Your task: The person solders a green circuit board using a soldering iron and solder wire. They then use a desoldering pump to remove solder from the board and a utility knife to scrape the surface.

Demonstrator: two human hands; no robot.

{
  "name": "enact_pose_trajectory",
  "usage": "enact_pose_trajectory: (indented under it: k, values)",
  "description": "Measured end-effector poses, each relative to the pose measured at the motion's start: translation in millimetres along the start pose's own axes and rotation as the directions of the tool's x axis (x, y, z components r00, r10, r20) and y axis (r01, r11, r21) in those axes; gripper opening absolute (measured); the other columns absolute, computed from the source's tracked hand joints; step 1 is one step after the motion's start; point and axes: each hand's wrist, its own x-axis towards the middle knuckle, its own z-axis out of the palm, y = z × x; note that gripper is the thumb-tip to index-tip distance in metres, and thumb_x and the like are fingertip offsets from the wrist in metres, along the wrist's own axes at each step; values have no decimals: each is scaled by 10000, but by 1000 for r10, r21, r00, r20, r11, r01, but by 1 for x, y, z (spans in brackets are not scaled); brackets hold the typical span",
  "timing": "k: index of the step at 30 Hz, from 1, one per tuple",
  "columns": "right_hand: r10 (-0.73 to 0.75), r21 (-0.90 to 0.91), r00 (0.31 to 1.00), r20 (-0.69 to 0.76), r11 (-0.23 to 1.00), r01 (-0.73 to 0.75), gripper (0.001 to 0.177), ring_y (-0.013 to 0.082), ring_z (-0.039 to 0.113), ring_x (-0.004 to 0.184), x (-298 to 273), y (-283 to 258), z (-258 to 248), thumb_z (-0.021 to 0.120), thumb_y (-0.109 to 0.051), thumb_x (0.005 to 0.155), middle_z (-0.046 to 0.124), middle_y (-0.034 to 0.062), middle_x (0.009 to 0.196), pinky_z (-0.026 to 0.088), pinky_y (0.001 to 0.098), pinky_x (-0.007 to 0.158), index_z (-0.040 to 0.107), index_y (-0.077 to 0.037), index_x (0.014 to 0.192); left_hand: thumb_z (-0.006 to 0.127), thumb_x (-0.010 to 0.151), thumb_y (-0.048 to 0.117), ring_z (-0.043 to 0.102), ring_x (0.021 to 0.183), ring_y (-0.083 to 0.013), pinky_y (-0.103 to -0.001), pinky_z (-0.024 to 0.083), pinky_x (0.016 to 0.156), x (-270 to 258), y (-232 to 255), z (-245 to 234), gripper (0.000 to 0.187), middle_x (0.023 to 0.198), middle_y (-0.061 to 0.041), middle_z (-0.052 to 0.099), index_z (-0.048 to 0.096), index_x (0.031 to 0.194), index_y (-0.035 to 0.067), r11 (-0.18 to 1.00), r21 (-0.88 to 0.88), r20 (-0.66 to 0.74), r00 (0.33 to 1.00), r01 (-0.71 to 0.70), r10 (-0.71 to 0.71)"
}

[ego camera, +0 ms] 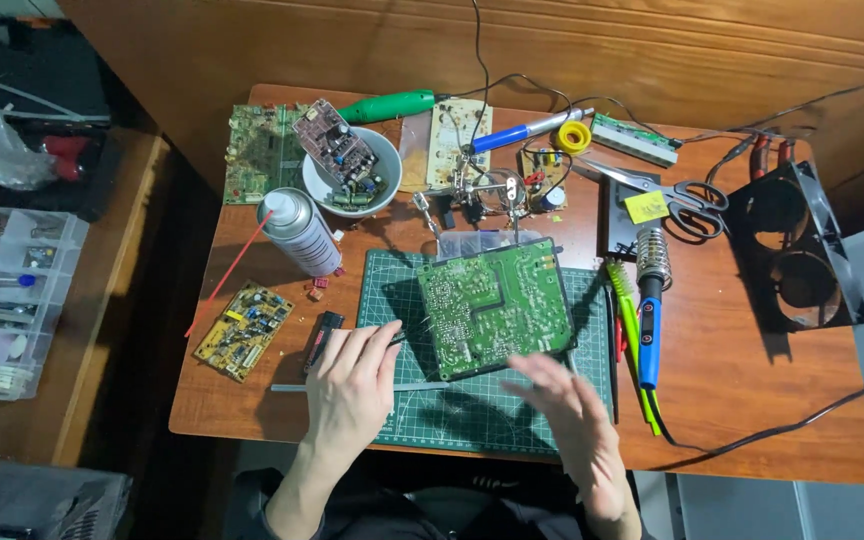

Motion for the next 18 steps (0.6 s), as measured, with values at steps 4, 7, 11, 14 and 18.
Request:
enact_pose_trajectory:
  k: [4,7,11,14,18]
  values:
    - [133,135,991,22,982,-134,969,464,333,1478,-1,1,-2,567,-775,1077,558,208,1428,101,740,1208,-53,-248,1605,682,921,137,596,860,-194,-322,502,740,-1,-3,9,234,982,-36,707,715,1146,77,998,59,-5,1000,-20,21]
    - [90,58,996,20,994,-91,1054,387,454,1408,1,5,-3,439,-877,1038,701,103,1221,-73,650,1272,9,-90,1593,690,912,157,588,858,-184,-338,480,732,-2,-3,13,243,993,-9,706,717,1149,106,992,127,4,1000,-14,14]
    - [-9,-119,995,96,993,20,968,421,367,1433,1,11,-11,155,-888,1011,700,82,1201,-136,668,1247,576,-24,1130,684,918,188,613,867,-187,-372,458,745,-3,-3,16,229,1005,-2,708,724,1137,131,989,151,0,1000,-1,1]
    - [-18,-91,1000,18,996,20,952,370,500,1148,-1,14,-12,163,-839,1021,673,65,940,5,649,1207,632,-87,673,676,923,197,617,875,-192,-387,455,756,-2,-1,14,221,1012,0,713,728,1130,140,986,168,-11,1000,15,-13]
    - [-14,106,966,-260,993,43,730,220,318,585,-8,29,-10,379,-674,1026,264,1,549,368,432,724,311,-127,547,646,942,239,591,952,-223,-399,449,797,-1,2,8,230,1054,-18,694,724,1135,141,985,168,-51,999,26,-17]
